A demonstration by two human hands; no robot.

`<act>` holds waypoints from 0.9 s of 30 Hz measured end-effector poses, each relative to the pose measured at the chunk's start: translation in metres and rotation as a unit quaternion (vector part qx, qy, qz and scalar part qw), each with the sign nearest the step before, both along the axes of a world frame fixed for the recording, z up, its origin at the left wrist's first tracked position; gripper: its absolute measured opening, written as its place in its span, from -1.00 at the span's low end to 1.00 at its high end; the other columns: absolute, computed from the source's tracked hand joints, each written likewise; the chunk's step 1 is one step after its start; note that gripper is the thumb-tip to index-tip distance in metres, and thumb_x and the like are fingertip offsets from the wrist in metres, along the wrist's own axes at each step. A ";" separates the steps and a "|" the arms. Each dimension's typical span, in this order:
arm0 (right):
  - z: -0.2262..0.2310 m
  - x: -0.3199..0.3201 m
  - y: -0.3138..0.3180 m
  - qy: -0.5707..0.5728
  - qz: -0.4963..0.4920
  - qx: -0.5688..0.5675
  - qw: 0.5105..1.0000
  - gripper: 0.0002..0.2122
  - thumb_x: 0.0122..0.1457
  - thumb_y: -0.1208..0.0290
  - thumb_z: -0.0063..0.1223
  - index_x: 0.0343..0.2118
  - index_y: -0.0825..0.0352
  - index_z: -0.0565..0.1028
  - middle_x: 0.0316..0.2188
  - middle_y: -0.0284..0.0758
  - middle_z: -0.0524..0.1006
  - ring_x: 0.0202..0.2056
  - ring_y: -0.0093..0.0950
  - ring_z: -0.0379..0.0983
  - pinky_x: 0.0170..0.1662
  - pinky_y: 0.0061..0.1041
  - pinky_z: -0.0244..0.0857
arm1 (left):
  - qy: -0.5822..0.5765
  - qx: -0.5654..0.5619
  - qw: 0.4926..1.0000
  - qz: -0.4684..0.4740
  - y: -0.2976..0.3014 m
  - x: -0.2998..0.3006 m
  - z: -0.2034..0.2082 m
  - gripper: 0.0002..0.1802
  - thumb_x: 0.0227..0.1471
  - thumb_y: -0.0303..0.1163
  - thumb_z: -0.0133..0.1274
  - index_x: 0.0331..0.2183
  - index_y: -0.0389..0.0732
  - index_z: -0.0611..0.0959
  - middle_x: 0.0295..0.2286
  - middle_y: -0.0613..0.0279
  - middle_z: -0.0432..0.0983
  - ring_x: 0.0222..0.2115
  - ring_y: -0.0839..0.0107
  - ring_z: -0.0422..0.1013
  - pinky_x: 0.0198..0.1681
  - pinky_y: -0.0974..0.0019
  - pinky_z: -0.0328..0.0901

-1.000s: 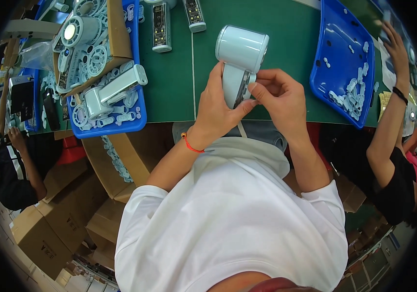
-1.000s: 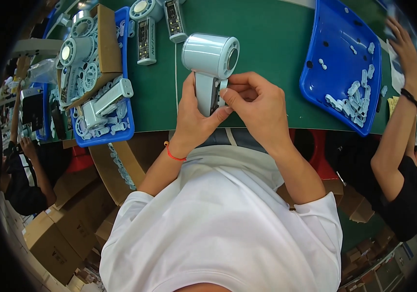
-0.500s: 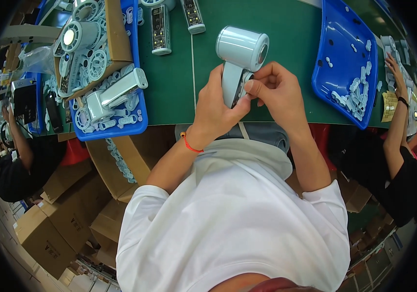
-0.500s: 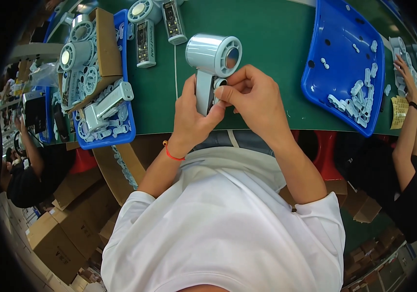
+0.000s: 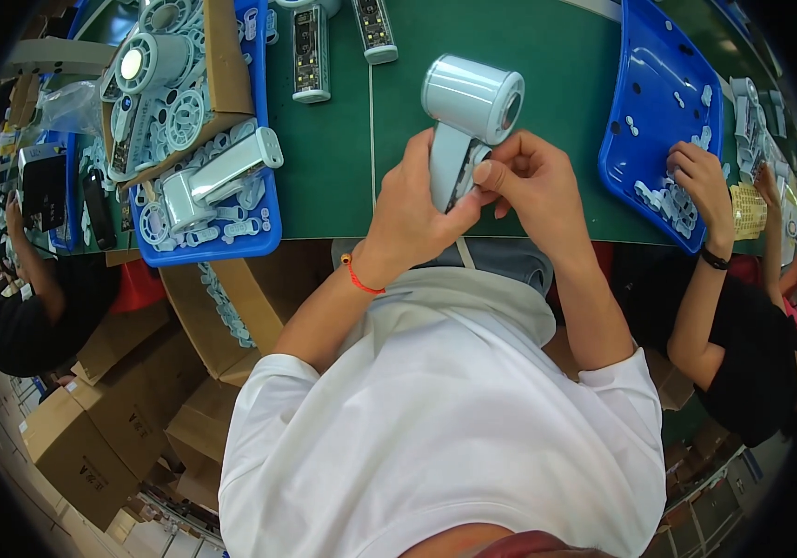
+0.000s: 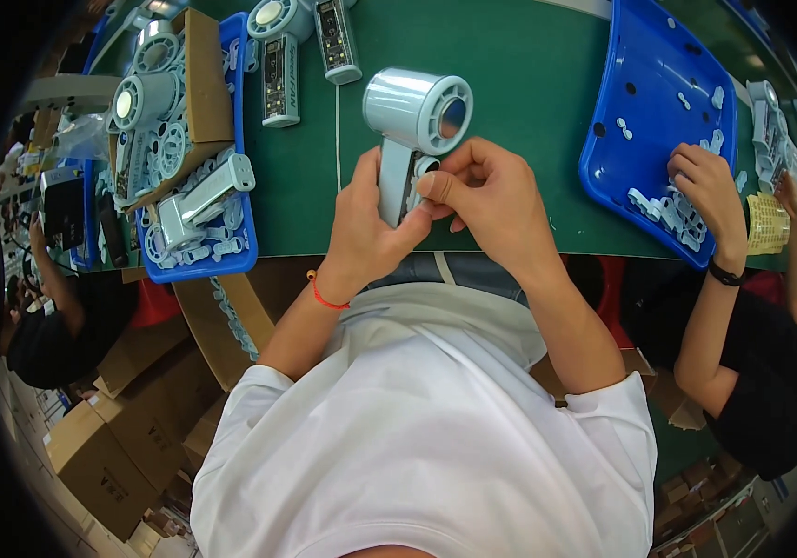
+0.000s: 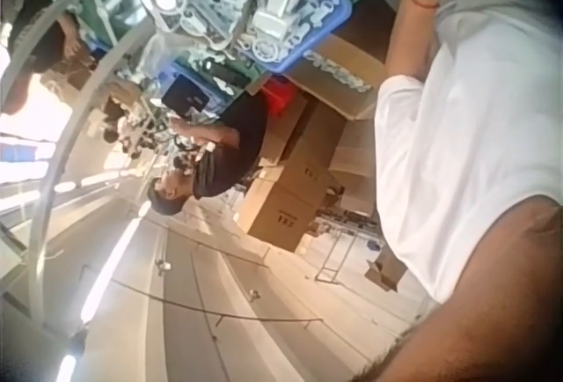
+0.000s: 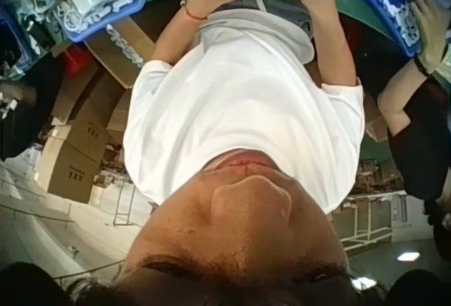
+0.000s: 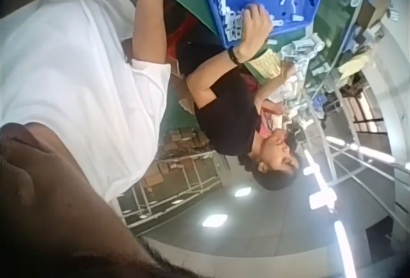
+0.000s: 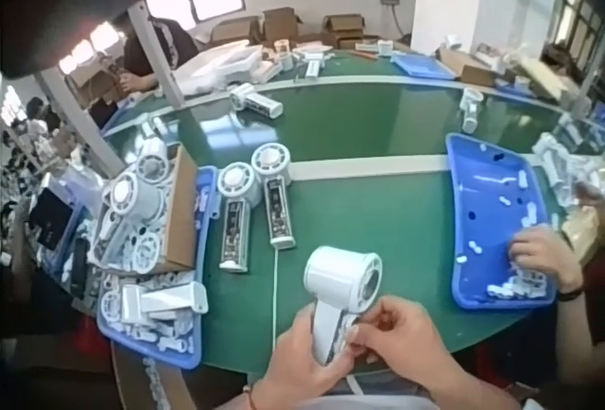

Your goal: Manual assembly of hair dryer components on a production line.

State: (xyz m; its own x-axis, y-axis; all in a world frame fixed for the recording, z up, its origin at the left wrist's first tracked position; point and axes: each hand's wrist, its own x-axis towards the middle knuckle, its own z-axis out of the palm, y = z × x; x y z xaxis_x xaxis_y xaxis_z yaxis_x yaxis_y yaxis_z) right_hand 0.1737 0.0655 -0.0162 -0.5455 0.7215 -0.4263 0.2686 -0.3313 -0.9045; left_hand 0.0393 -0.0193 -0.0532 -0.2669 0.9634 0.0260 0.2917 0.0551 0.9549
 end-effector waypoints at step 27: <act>-0.034 -0.012 0.019 -0.058 0.076 0.607 0.789 -0.80 0.06 0.47 0.06 -0.22 0.34 0.42 -0.36 -0.29 0.46 -0.26 -0.31 0.38 -0.12 -0.43 0.23 | 0.169 0.245 0.955 0.002 -0.008 0.004 -0.008 -0.79 -0.28 -0.58 0.09 -0.42 -0.26 0.58 -0.59 0.22 0.43 -0.57 0.29 0.33 -0.51 0.27 0.24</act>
State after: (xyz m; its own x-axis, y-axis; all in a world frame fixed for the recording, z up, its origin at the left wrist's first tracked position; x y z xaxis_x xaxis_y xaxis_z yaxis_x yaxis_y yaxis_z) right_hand 0.1621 0.0840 -0.0501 -0.6740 0.5658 0.4751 0.3254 0.8046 -0.4967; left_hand 0.0431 -0.0277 -0.0608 -0.1668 0.8129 0.5580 0.5889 -0.3718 0.7176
